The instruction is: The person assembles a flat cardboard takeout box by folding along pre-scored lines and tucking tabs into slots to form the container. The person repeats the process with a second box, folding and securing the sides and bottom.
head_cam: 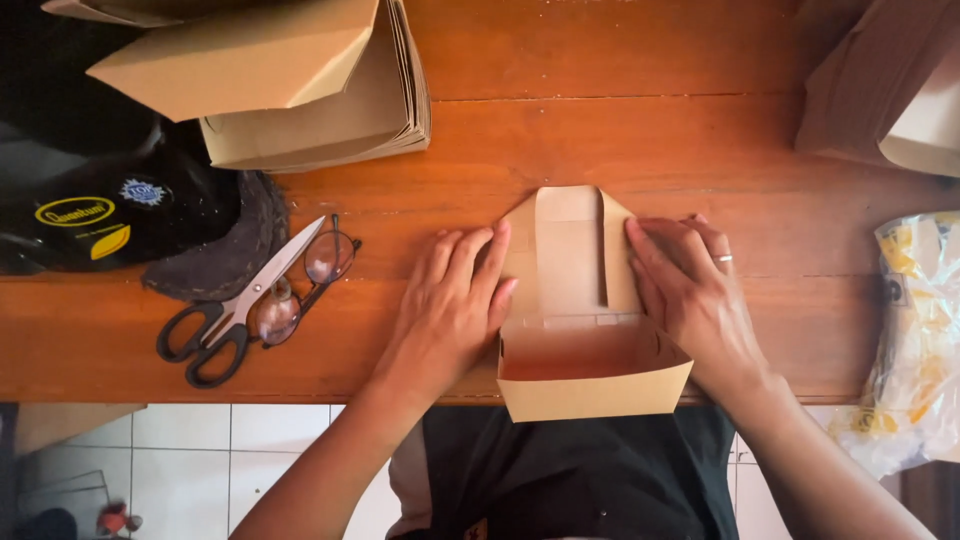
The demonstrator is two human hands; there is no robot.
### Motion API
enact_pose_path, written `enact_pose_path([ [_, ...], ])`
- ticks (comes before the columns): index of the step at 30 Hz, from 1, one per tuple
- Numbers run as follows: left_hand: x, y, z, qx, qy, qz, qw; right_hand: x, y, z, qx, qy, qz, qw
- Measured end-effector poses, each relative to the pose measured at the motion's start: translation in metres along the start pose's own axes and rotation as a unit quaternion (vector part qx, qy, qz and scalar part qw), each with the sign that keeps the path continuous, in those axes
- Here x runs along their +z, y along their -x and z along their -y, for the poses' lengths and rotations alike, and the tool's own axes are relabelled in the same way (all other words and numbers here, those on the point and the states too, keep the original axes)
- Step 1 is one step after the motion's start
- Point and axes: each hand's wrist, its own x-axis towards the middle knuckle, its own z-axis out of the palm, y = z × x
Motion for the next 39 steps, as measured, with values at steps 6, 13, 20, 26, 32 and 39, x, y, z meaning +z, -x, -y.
enact_pose_path([
  [6, -0.009, -0.012, 0.003, 0.014, 0.007, 0.024, 1.000, -0.017, -0.012, 0.006, 0.002, 0.085, 0.080, 0.993],
  [13, -0.001, -0.020, 0.014, 0.042, -0.015, 0.020, 0.999, -0.019, -0.036, 0.016, -0.016, 0.122, 0.104, 0.987],
  [20, -0.002, -0.050, 0.014, 0.044, 0.006, 0.062, 0.997, -0.014, -0.047, 0.018, -0.002, 0.110, 0.149, 0.983],
  [26, -0.003, -0.052, 0.011, 0.029, 0.022, 0.030, 0.999, 0.003, -0.032, 0.010, 0.032, 0.097, 0.099, 0.990],
  [32, 0.001, -0.046, 0.015, 0.005, 0.134, -0.026, 0.991, 0.007, -0.024, 0.004, 0.051, 0.082, 0.036, 0.995],
  [39, -0.008, -0.032, -0.005, -0.199, 0.575, -0.037, 0.793, -0.029, -0.015, 0.002, 0.074, -0.280, 0.048, 0.956],
])
